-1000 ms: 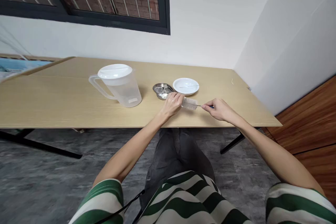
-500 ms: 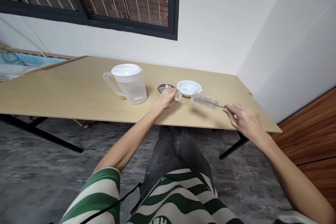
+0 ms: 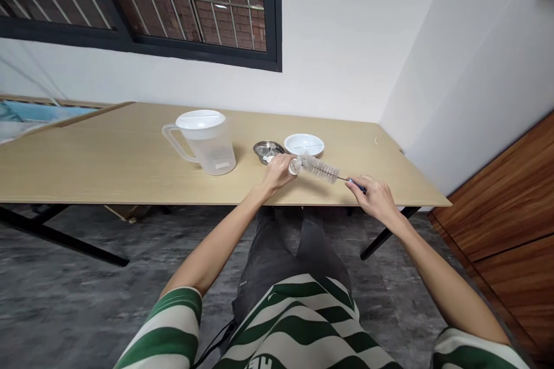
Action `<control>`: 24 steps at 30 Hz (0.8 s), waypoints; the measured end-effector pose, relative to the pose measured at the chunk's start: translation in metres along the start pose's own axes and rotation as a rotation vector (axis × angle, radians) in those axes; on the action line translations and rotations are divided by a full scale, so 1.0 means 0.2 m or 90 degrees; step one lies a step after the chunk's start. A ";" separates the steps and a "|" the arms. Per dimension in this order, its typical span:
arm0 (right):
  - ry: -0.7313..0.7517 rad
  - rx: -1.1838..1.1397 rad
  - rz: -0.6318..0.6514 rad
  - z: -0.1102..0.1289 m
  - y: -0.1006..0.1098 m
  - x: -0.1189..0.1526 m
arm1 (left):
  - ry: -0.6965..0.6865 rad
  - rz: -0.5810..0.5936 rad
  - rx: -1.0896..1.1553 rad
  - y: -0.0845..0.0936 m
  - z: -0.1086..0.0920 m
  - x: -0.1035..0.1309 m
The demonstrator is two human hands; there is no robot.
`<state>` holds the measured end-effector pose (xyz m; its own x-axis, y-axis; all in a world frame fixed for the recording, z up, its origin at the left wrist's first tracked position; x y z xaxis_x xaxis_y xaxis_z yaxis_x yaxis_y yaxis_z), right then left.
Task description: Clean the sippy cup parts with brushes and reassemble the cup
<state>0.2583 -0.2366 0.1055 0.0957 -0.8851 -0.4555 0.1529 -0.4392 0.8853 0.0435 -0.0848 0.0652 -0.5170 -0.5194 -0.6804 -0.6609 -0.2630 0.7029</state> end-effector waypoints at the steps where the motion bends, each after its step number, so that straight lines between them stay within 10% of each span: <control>1: 0.006 0.010 0.003 0.01 -0.01 0.00 | 0.000 -0.002 0.000 0.01 0.00 0.00; 24: 0.295 0.385 0.142 0.41 0.10 -0.17 | 0.019 -0.038 -0.026 0.03 0.05 0.09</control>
<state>0.1774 -0.2276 0.1459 0.4812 -0.8660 -0.1358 -0.4662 -0.3841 0.7970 0.0243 -0.0870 0.0544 -0.4607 -0.5252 -0.7154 -0.6671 -0.3268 0.6695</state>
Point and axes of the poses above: each hand's wrist, its own x-axis away from the middle knuckle, its own y-axis out of the back of the hand, z = x × y, the point moved 8 cm from there along -x, towards the middle knuckle, and after that the axes turned 8 degrees about x, right-handed, at the moved point
